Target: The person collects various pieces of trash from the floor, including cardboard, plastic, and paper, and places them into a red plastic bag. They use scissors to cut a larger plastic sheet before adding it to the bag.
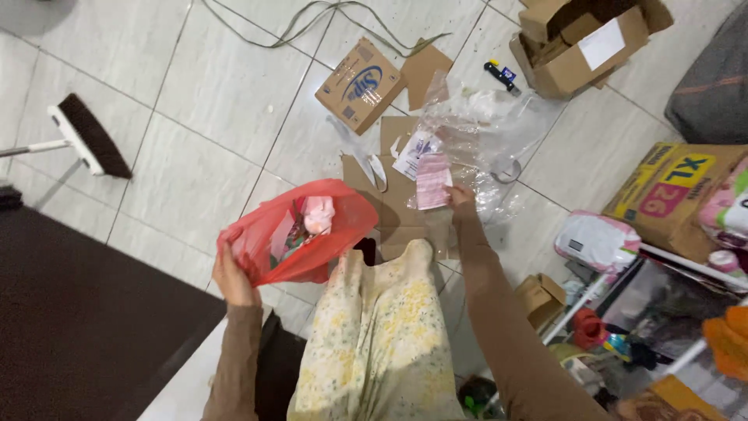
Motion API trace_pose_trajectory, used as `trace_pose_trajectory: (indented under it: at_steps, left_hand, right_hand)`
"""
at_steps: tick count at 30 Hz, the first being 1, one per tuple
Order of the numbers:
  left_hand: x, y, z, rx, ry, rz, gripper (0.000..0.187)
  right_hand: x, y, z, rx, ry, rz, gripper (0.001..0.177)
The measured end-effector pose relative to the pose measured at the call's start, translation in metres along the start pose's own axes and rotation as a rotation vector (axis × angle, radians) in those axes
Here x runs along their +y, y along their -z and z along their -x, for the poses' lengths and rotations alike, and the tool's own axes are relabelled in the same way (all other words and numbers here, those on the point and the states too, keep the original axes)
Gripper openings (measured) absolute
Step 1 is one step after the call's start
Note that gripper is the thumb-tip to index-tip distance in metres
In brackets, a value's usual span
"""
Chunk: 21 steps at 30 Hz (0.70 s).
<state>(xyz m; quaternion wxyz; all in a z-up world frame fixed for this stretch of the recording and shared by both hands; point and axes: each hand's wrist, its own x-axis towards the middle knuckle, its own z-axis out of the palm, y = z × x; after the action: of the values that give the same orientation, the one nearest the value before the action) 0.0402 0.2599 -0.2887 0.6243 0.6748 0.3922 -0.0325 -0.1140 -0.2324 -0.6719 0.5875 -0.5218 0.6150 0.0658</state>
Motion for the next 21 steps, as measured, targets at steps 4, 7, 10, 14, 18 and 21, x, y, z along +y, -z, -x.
trace_pose_trajectory:
  at_steps: [4, 7, 10, 14, 18, 21]
  left_hand:
    - [0.034, -0.001, 0.02, -0.031, -0.053, 0.056, 0.032]
    - [0.028, 0.022, 0.017, -0.079, -0.054, -0.063, 0.042]
    - [0.068, 0.002, 0.066, -0.089, -0.027, 0.014, 0.047]
    - [0.085, -0.01, 0.087, -0.136, -0.032, 0.034, 0.026]
    - [0.126, -0.019, 0.129, -0.186, -0.056, 0.066, 0.021]
    - [0.194, -0.029, 0.174, -0.239, -0.107, 0.103, 0.023]
  right_hand:
    - [-0.048, 0.05, 0.015, 0.017, 0.133, 0.019, 0.024]
    - [-0.119, 0.078, 0.096, -0.005, 0.24, -0.105, 0.03]
    - [-0.184, 0.094, 0.178, -0.169, 0.365, -0.243, 0.026]
    - [-0.283, 0.087, 0.362, -0.295, 0.558, -0.22, 0.027]
    - [-0.312, 0.07, 0.492, -0.349, 0.869, -0.073, 0.026]
    - [-0.333, 0.047, 0.557, -0.445, 1.208, 0.21, 0.017]
